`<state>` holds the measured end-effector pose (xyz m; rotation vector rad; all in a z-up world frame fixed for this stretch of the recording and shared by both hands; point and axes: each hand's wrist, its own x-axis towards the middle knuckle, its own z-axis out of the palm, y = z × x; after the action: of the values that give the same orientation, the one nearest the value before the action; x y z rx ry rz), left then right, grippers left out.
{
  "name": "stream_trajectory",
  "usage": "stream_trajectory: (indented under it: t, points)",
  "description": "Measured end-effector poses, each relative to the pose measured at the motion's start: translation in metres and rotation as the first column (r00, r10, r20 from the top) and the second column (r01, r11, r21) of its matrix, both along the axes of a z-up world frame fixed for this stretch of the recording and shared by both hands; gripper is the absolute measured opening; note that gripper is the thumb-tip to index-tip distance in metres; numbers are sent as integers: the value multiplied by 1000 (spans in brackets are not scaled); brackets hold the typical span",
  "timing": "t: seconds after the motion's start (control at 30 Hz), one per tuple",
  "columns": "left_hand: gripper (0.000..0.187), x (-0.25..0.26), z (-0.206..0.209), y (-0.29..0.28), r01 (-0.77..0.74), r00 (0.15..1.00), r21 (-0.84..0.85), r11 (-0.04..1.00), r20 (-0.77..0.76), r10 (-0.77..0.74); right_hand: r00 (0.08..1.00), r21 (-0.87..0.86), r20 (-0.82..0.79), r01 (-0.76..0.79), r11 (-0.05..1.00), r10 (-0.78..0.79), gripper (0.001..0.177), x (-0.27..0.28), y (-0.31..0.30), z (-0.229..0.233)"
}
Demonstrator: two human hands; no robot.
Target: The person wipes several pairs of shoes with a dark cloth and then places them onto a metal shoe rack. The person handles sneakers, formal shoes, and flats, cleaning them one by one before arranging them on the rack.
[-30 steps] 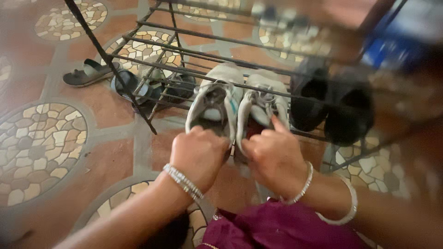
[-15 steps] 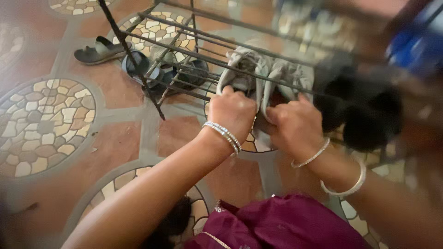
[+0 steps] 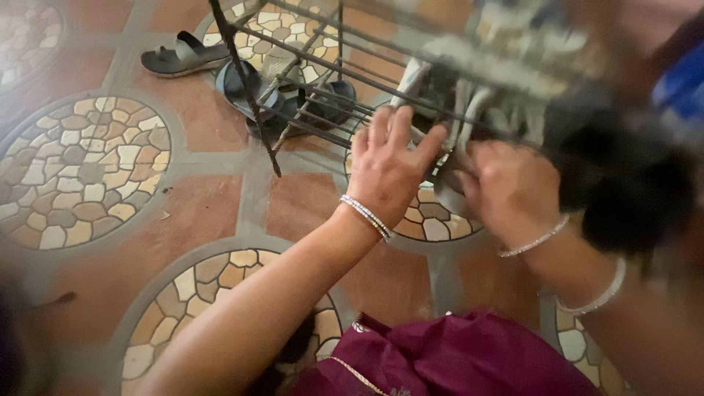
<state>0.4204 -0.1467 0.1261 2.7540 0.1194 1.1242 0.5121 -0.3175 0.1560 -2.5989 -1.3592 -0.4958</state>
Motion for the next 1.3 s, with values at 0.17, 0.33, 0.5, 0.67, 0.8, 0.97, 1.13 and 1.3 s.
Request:
stream_trajectory:
  t: [0.17,0.33,0.5,0.67,0.8,0.97,1.13,1.3]
  points:
    - [46,12,-10,-8,9,993,-240,971,-108,-36,996,53,84,-37,998,33,35,6,0,-12]
    - [57,29,-15,-8,-67,976,-186,980,-214,26,991,-86,110,85,993,-75,28,11,6,-15]
    - [67,26,-26,-5,-24,984,-215,976,-179,-16,992,-117,109,82,990,-69,43,-18,9,8]
    - [77,-6,-41,-4,-12,988,-66,998,-154,2,956,-177,280,-36,984,85,72,-65,6,21]
    - [67,-34,-47,-4,47,977,-35,998,-205,-53,972,-152,111,-188,970,205,82,-72,8,5]
    - [73,-65,-35,10,75,947,32,997,-317,-61,961,-238,123,-214,947,248,84,-82,23,-12]
    - [80,-108,-17,26,17,864,144,989,-500,58,929,-253,90,-327,911,359,82,-103,48,-14]
    - [82,-166,-6,44,-32,798,199,979,-585,145,875,-268,57,-450,852,480,91,-140,76,-15]
